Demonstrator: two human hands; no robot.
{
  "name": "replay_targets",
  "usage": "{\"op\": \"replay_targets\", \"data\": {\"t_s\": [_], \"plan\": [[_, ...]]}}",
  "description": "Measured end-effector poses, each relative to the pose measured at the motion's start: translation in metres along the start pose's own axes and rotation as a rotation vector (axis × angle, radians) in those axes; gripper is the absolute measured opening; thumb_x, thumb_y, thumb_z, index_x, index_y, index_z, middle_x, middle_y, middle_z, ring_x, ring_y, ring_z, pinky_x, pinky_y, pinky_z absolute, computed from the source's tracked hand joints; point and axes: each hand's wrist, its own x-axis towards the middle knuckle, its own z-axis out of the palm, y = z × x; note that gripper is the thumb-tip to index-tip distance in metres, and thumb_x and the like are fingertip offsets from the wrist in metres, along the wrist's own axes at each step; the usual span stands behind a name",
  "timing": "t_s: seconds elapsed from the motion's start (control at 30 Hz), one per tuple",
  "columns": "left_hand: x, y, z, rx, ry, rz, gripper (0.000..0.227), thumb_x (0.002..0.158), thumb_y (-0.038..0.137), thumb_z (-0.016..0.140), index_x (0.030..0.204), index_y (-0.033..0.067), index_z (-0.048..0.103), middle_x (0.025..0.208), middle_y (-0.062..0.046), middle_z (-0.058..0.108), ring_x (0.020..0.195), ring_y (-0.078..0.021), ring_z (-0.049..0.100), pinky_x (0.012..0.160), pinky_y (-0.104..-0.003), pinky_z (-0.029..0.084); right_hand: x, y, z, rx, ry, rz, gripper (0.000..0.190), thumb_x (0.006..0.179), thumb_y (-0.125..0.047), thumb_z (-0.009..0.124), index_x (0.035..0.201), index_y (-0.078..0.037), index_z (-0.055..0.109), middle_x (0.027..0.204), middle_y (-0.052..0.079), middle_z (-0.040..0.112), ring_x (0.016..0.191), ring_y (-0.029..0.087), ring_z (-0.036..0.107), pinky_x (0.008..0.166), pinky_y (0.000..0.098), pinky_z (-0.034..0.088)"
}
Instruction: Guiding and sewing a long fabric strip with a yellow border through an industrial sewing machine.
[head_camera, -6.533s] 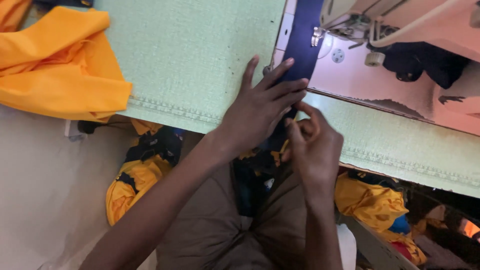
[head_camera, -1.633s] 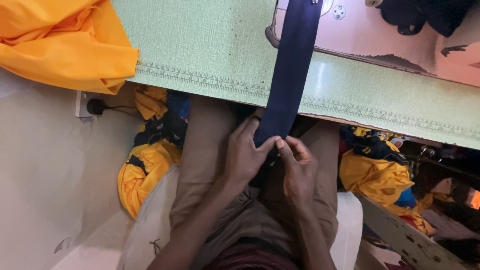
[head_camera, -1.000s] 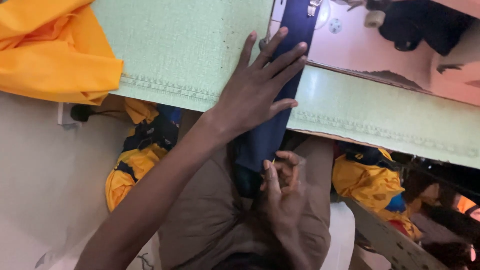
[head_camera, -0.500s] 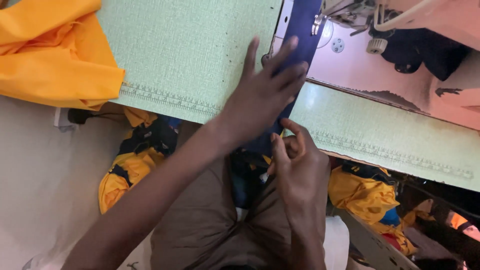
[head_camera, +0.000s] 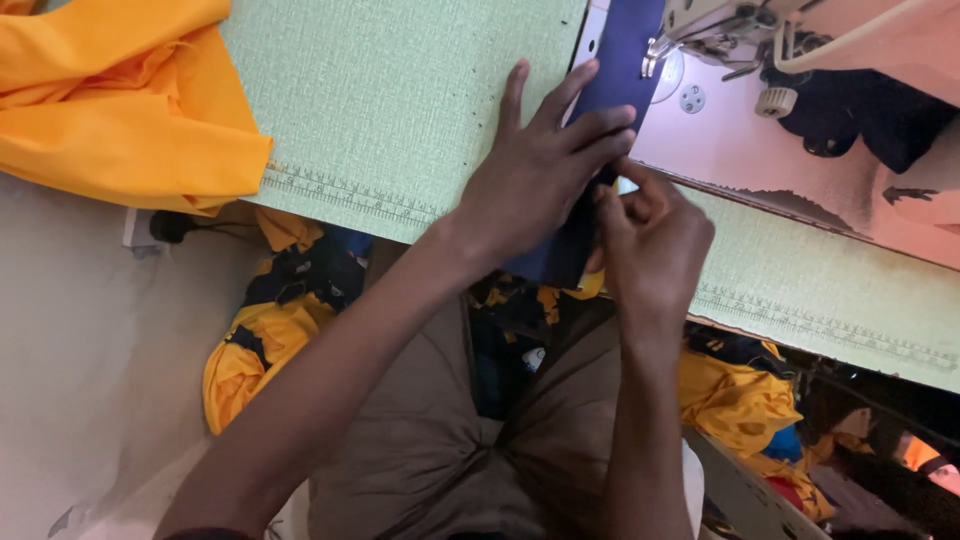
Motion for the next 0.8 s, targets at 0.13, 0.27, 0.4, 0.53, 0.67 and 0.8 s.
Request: {"op": "replay_targets", "data": {"t_s": [0.13,0.27,0.4,0.53,0.67,0.8], "plan": [[0.021,-0.013,0.002,-0.011,-0.012,0.012,0.030,0.106,0.017,0.062,0.136,0.0126,0.062,0.147,-0.006,0.049,0.148,-0.0363,0.013,0.116,-0.078,0.007,0.023,0.006,-0.002,0.015,0.021,-0.066,0.028,0.098,-0.008,0.070,0.125,-0.003,0.074,0.062,0.002,0.073,0.042,0.005,0.061,0.046,0.0242,0.056],[0.031,-0.018,0.009,0.037,0.065,0.018,0.026,0.103,0.017,0.069,0.126,0.0187,0.059,0.137,-0.010,0.047,0.143,-0.0373,0.020,0.113,-0.077,0.017,0.032,0.007,-0.006,-0.017,0.035,-0.111,0.028,0.101,-0.007,0.071,0.128,-0.001,0.072,0.066,0.004,0.074,0.043,0.007,0.064,0.055,0.0262,0.063],[0.004,0.010,-0.001,0.099,0.035,-0.029,0.039,0.099,0.015,0.070,0.136,0.0177,0.059,0.146,-0.009,0.047,0.147,-0.0417,0.023,0.117,-0.075,0.017,0.005,0.017,-0.014,-0.032,0.007,-0.114,0.030,0.100,-0.017,0.068,0.128,-0.006,0.070,0.066,0.004,0.073,0.055,0.008,0.066,0.058,0.0291,0.055],[-0.072,0.058,-0.011,-0.150,0.021,-0.054,0.042,0.095,0.013,0.075,0.136,0.0120,0.064,0.148,-0.006,0.056,0.150,-0.0375,0.035,0.123,-0.063,0.028,-0.084,0.056,-0.010,-0.196,0.074,-0.098,0.028,0.102,-0.030,0.072,0.092,-0.006,0.063,0.070,0.005,0.069,0.060,0.014,0.060,0.057,0.0359,0.043],[-0.119,0.110,-0.026,-0.858,0.349,-0.494,0.020,0.106,0.010,0.052,0.107,0.0071,0.072,0.113,-0.010,0.073,0.119,-0.0284,0.069,0.107,-0.041,0.054,-0.134,0.055,0.014,0.235,-0.169,0.608,0.022,0.097,-0.029,0.064,0.109,-0.010,0.069,0.078,0.008,0.080,0.056,0.016,0.069,0.056,0.0258,0.054],[-0.128,0.091,0.024,-0.951,0.232,-1.119,0.061,0.090,0.038,0.075,0.139,0.0066,0.055,0.138,-0.022,0.060,0.134,-0.0479,0.052,0.112,-0.061,0.039,-0.123,0.096,0.035,0.482,-0.118,0.362,0.040,0.091,-0.025,0.078,0.120,0.002,0.071,0.097,0.023,0.076,0.092,0.033,0.076,0.081,0.0438,0.060]]}}
